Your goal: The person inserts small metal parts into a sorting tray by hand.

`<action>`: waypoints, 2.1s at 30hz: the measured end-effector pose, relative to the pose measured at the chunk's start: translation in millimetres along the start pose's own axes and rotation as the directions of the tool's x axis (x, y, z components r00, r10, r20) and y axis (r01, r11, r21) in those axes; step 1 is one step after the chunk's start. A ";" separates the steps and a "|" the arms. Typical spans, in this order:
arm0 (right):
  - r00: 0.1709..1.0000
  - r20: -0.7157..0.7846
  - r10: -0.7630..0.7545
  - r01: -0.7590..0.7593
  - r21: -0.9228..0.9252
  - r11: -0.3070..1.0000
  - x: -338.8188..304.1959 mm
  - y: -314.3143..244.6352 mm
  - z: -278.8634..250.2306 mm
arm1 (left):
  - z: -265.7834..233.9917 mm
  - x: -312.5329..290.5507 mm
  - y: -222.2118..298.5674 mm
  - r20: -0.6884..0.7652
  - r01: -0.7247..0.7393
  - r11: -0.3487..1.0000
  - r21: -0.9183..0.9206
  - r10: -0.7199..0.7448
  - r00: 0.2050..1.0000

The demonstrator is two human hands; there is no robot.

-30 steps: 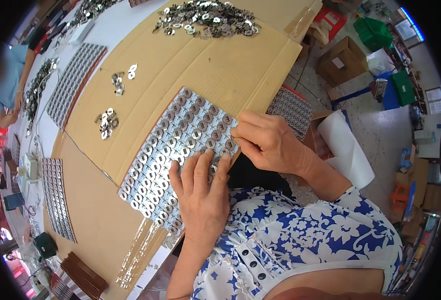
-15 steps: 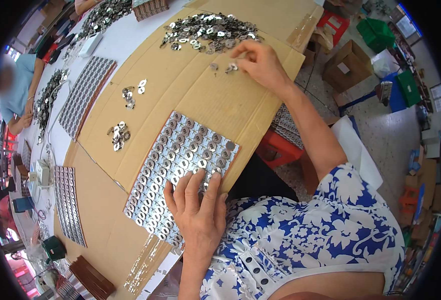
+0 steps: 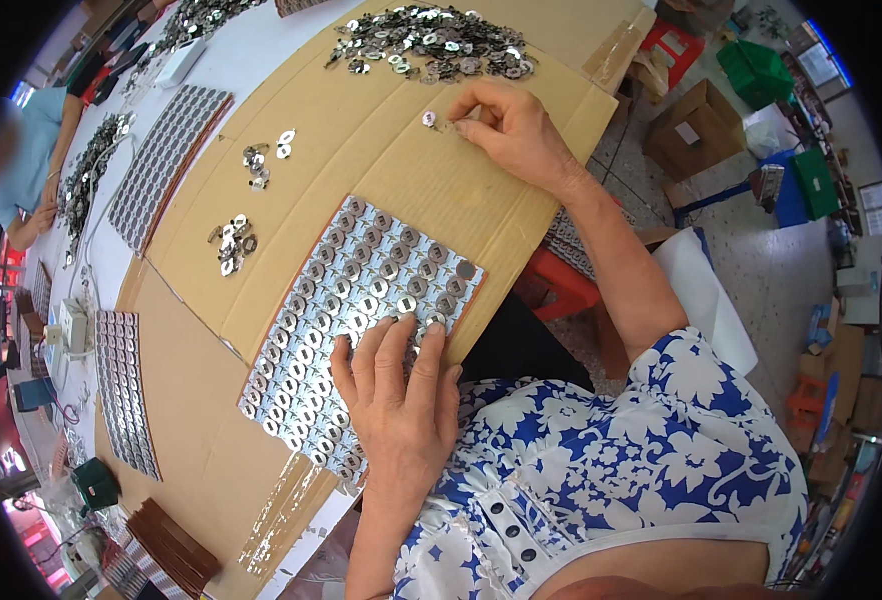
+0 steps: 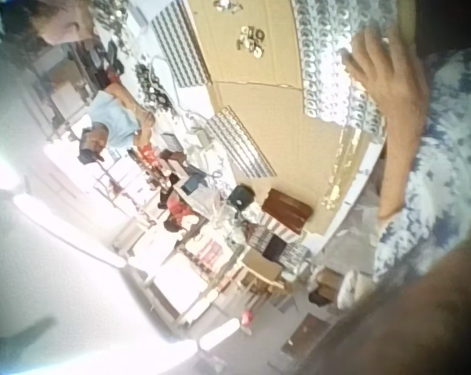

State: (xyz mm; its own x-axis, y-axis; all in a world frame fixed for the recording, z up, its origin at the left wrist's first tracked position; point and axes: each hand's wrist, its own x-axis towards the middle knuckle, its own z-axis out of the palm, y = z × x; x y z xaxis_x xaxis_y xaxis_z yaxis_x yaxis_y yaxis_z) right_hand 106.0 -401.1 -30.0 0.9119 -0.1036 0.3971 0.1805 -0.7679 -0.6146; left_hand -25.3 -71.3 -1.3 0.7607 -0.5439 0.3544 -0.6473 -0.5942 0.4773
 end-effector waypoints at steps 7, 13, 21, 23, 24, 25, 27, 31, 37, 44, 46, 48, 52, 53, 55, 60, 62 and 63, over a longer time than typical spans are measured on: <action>0.995 -0.096 0.007 -0.002 0.055 0.998 10.5 -19.2 20.0 | 2.0 -5.0 -3.2 -0.017 -0.006 1.000 -0.002 0.006 1.000; 0.991 0.100 -0.084 0.098 -0.146 0.984 38.5 0.4 23.5 | 4.8 -2.8 -5.7 -0.009 -0.017 1.000 -0.014 0.017 1.000; 0.994 0.005 -0.109 0.105 0.223 0.969 -18.5 -54.3 17.3 | 9.8 -11.6 -12.6 0.016 0.006 1.000 0.029 -0.006 1.000; 0.906 0.377 0.193 -0.370 0.479 0.796 -56.7 -76.6 -1.0 | 7.7 -9.6 -9.8 0.035 -0.008 0.998 0.065 0.006 0.999; 0.904 0.373 0.207 -0.377 0.470 0.798 -73.6 -81.1 -5.3 | 8.0 -7.3 -7.0 0.057 -0.035 0.994 0.101 0.029 0.998; 0.919 0.355 0.171 -0.333 0.465 0.820 -91.0 -82.2 -5.0 | 9.2 -6.5 -7.1 0.105 -0.046 0.993 0.108 0.034 0.994; 0.929 0.342 0.138 -0.293 0.458 0.839 -106.3 -87.0 -6.5 | 9.3 -3.3 -5.0 0.148 -0.044 0.992 0.119 0.026 0.989; 0.953 0.277 0.127 -0.224 0.353 0.908 -110.9 -93.7 -3.8 | 12.6 -4.6 -7.1 0.181 -0.014 0.988 0.151 -0.013 0.983; 0.982 0.181 0.052 -0.108 0.316 0.943 -116.7 -90.3 4.0 | 14.6 -4.8 -8.1 0.164 -0.017 0.988 0.156 -0.008 0.986; 0.981 0.182 0.063 -0.104 0.228 0.968 -117.5 -97.7 2.8 | 16.3 -7.4 -7.3 0.139 0.011 0.994 0.108 -0.026 0.990; 0.985 0.175 0.011 -0.051 0.225 0.973 -118.3 -93.7 3.8 | 16.9 -7.3 -7.2 0.135 0.016 0.994 0.112 -0.031 0.990; 0.985 0.169 -0.037 -0.001 0.222 0.975 -118.2 -90.7 5.0 | 15.6 -7.3 -6.3 0.143 0.025 0.994 0.103 -0.040 0.989; 0.974 0.138 -0.181 0.170 0.089 0.981 -121.6 -95.6 5.2 | 12.1 -4.4 -6.5 0.142 0.007 0.993 0.115 -0.024 0.990; 0.968 0.112 -0.224 0.226 -0.004 0.974 -123.4 -98.8 4.0 | 11.5 -6.2 -4.2 0.145 0.005 0.994 0.109 -0.021 0.989; 0.991 0.111 -0.082 0.068 0.118 0.991 -123.2 -96.2 2.6 | 13.8 -6.2 -11.7 0.131 -0.043 0.990 0.135 0.025 0.991; 0.908 -0.034 0.417 -0.337 0.531 0.777 -143.4 -95.4 -5.6 | 7.7 -10.9 -5.8 0.064 -0.075 0.996 0.049 0.071 0.995; 0.828 0.090 0.553 -0.503 0.554 0.663 -171.5 -95.6 -11.8 | 6.7 -18.9 -2.5 0.110 -0.068 0.996 0.050 0.062 0.992; 0.760 0.180 0.624 -0.606 0.542 0.582 -185.1 -99.3 -14.0 | 14.7 -26.0 -5.1 0.065 -0.134 0.987 0.085 0.129 0.990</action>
State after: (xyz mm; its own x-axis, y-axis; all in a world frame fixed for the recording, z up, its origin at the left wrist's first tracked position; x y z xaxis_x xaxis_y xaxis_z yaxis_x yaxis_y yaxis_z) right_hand -85.8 -314.5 -32.9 0.8724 -0.4442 -0.2041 -0.2476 -0.0415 -0.9680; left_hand -42.5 -62.8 -24.8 0.6662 -0.6532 0.3598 -0.7452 -0.5641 0.3557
